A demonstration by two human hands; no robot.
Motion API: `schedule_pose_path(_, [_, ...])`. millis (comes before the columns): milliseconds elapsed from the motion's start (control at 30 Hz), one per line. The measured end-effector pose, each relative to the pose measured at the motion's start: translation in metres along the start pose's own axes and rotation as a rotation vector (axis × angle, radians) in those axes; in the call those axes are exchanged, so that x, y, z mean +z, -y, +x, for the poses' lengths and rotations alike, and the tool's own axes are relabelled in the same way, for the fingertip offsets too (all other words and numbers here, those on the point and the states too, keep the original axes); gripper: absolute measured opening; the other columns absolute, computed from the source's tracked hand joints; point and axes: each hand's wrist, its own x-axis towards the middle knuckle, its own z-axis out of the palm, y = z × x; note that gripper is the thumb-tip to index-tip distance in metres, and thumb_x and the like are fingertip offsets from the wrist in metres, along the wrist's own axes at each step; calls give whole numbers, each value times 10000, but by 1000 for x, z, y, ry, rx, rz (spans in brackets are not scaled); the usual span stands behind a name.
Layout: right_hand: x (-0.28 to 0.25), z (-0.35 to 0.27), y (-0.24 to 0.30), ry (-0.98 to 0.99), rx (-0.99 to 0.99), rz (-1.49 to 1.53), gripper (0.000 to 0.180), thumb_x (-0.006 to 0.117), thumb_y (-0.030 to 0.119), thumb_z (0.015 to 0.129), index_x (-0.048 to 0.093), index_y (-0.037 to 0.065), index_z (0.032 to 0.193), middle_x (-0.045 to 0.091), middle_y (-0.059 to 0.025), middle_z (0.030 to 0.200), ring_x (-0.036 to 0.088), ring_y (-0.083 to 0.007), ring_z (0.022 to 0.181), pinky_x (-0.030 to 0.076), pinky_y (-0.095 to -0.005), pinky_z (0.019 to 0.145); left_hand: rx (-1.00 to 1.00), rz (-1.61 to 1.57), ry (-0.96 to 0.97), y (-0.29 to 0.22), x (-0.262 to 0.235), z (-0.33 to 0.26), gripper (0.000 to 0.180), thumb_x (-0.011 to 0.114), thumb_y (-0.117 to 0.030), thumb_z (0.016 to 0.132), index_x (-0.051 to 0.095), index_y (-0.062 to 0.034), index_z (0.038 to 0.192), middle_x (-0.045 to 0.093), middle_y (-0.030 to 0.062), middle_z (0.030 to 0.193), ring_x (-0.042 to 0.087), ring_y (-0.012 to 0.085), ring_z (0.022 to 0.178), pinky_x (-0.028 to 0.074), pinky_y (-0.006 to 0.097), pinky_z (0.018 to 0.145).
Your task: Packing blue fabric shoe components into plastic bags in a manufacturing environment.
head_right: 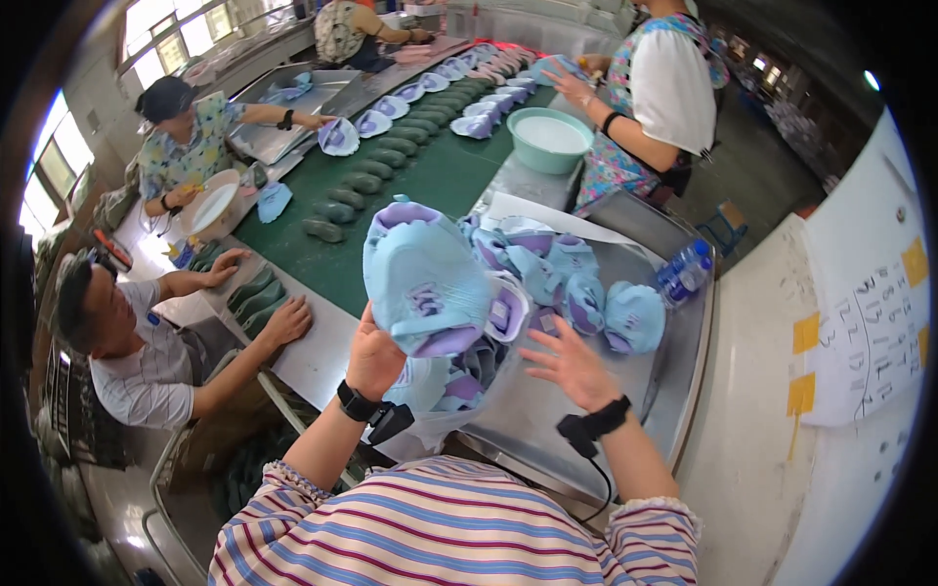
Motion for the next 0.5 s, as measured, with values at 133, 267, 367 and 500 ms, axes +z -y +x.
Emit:
schedule_pose_path(133, [51, 33, -24, -68, -249, -241, 769, 675, 204, 748, 202, 93, 1343, 465, -126, 1151, 489, -246, 1033, 405, -372, 880, -36, 465, 199, 29, 28, -1, 690, 529, 43, 742, 250, -49, 1366, 448, 93, 1265, 433, 228, 1173, 323, 352, 992])
schedule_pose_path(267, [22, 20, -30, -219, -699, -984, 701, 744, 42, 649, 343, 91, 1221, 488, -94, 1093, 479, -172, 1011, 411, -317, 830, -2, 14, 216, 12, 44, 1, 703, 584, -109, 809, 190, -53, 1389, 378, 111, 1331, 392, 226, 1213, 305, 350, 1001])
schedule_pose_path(367, [0, 0, -34, 35, -667, -604, 502, 688, -81, 644, 424, 98, 1031, 490, -71, 1005, 569, -233, 942, 454, -354, 837, 96, 254, 134, -4, 43, 5, 633, 566, -37, 811, 259, -33, 1364, 390, 115, 1313, 429, 207, 1170, 364, 334, 950])
schedule_pose_path(500, [-15, -10, -11, 104, -489, -365, 484, 646, -135, 631, 432, 105, 993, 470, -74, 1028, 583, -263, 962, 487, -376, 823, 65, 641, 133, -38, 31, 19, 537, 523, 97, 711, 452, -3, 1234, 467, 65, 1176, 468, 153, 1073, 391, 270, 881])
